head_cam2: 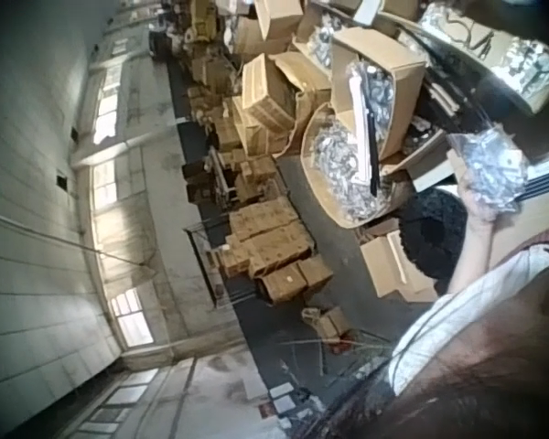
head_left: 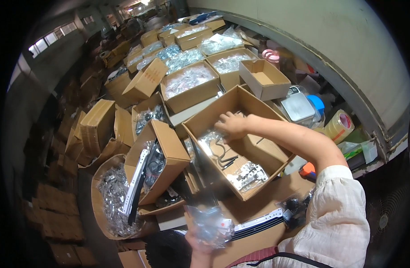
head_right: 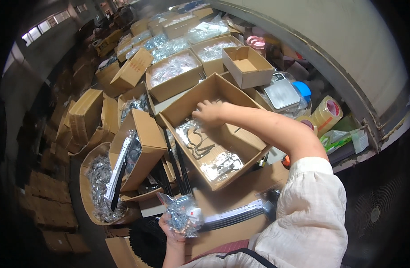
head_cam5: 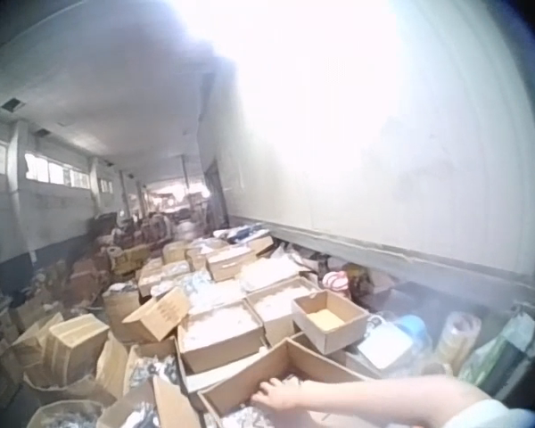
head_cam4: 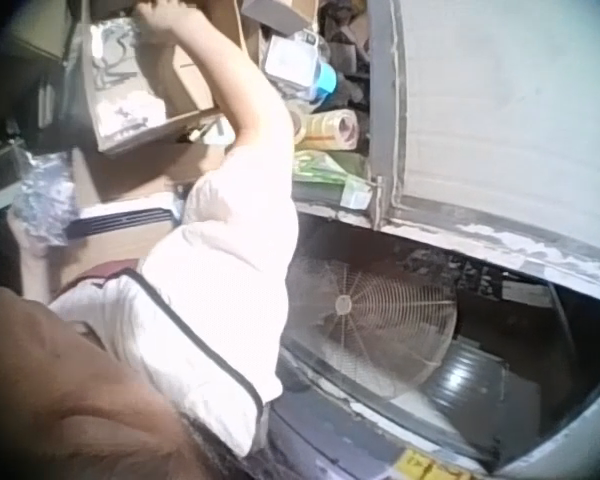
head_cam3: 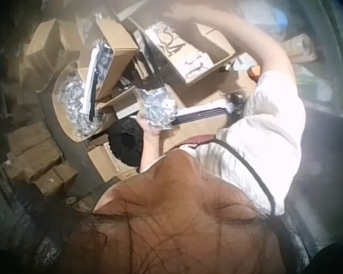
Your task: The person gathers metal slides and small bags of components from various boxes, places them into a cardboard box, and seals it using a tape dispenser.
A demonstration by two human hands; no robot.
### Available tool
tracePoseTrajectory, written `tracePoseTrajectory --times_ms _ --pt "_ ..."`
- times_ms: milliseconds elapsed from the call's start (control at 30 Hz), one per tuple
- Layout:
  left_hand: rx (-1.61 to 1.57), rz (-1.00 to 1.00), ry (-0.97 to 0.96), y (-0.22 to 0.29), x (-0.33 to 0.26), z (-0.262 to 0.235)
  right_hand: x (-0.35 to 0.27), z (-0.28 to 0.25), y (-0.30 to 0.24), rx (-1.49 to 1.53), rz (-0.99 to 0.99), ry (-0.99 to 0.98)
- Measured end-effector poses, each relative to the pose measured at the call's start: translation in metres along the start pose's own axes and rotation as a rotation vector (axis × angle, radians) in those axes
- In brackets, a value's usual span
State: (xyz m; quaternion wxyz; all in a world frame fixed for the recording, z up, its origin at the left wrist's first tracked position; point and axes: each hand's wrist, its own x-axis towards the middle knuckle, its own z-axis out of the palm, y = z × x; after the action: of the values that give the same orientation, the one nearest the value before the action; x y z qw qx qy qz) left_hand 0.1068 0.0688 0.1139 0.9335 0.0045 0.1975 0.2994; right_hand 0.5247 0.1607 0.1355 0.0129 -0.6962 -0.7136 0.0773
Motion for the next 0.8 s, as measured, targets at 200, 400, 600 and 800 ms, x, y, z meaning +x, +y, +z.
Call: tracePoseTrajectory --times_ms 200,400,600,800 --pt "0.151 0.064 0.100 0.005 0.000 -0.030 -0.011 0.029 0.025 0.119 -0.105 0.337" --pt "0.244 0.067 0.115 -0.001 0.003 -0.011 0.001 -0.028 -0.009 0.303 0.020 0.222" --pt "0.255 0.169 0.160 -0.002 0.005 -0.018 0.002 -0.028 -0.014 0.242 0.106 0.098" --pt "0.186 0.052 0.068 -0.001 0.001 -0.007 -0.001 0.004 -0.003 0.309 0.055 0.257"
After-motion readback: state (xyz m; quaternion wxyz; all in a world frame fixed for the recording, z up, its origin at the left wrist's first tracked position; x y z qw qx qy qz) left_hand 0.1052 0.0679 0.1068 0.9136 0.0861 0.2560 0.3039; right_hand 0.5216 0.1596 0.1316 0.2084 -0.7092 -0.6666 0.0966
